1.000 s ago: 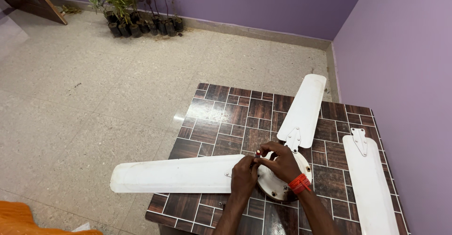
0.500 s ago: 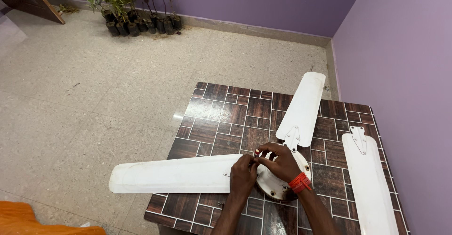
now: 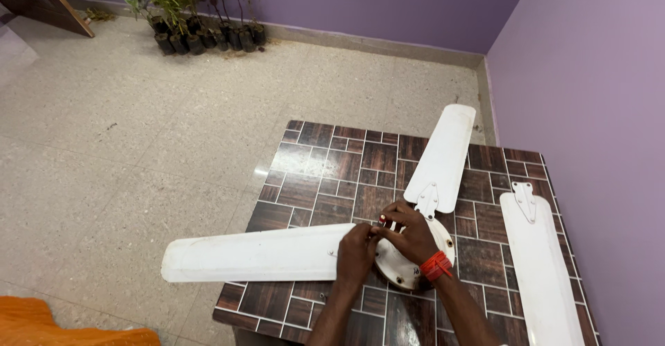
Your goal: The person uses a screwdriver to loosen and remove screws from the central hub of a ceiling fan, detaching one fan blade. The fan is placed on a tiled table during the process.
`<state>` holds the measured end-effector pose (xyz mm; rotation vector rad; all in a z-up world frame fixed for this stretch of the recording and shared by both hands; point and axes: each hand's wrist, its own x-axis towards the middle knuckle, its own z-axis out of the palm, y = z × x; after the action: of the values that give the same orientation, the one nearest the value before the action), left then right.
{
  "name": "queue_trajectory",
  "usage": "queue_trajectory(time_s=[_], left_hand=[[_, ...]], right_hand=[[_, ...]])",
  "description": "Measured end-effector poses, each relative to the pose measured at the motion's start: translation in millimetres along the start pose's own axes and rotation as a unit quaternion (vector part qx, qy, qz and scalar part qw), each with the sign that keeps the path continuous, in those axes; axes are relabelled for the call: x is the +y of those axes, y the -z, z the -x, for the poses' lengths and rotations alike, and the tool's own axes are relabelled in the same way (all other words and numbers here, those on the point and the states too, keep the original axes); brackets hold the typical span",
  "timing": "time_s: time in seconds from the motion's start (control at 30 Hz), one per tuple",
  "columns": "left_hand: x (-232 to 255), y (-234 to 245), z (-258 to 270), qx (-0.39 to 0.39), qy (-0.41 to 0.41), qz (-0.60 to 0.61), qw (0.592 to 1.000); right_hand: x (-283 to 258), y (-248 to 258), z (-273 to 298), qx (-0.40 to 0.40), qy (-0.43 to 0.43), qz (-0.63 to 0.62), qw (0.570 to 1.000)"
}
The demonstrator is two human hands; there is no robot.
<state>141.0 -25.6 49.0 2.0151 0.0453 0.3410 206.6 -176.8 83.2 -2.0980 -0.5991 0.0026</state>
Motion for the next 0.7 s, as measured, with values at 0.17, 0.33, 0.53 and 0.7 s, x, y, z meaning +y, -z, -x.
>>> queue_trajectory(time_s=[0.17, 0.33, 0.53, 0.7], left_hand=[[13, 33, -12, -0.019, -0.002, 0.02, 1.0], [41, 51, -20, -0.027, -0.103, 0.076, 0.991], [48, 40, -21, -0.035, -0.153, 0.013, 0.988], [43, 35, -16, 0.008, -0.12, 0.056, 0.991]], right_hand=[[3, 4, 1, -0.002, 0.0, -0.008, 1.0], [12, 0, 1, -0.011, 0.006, -0.036, 0.999], [23, 0, 1, -0.013, 0.004, -0.038, 0.999], [14, 1, 2, -0.017, 0.034, -0.036, 0.999]])
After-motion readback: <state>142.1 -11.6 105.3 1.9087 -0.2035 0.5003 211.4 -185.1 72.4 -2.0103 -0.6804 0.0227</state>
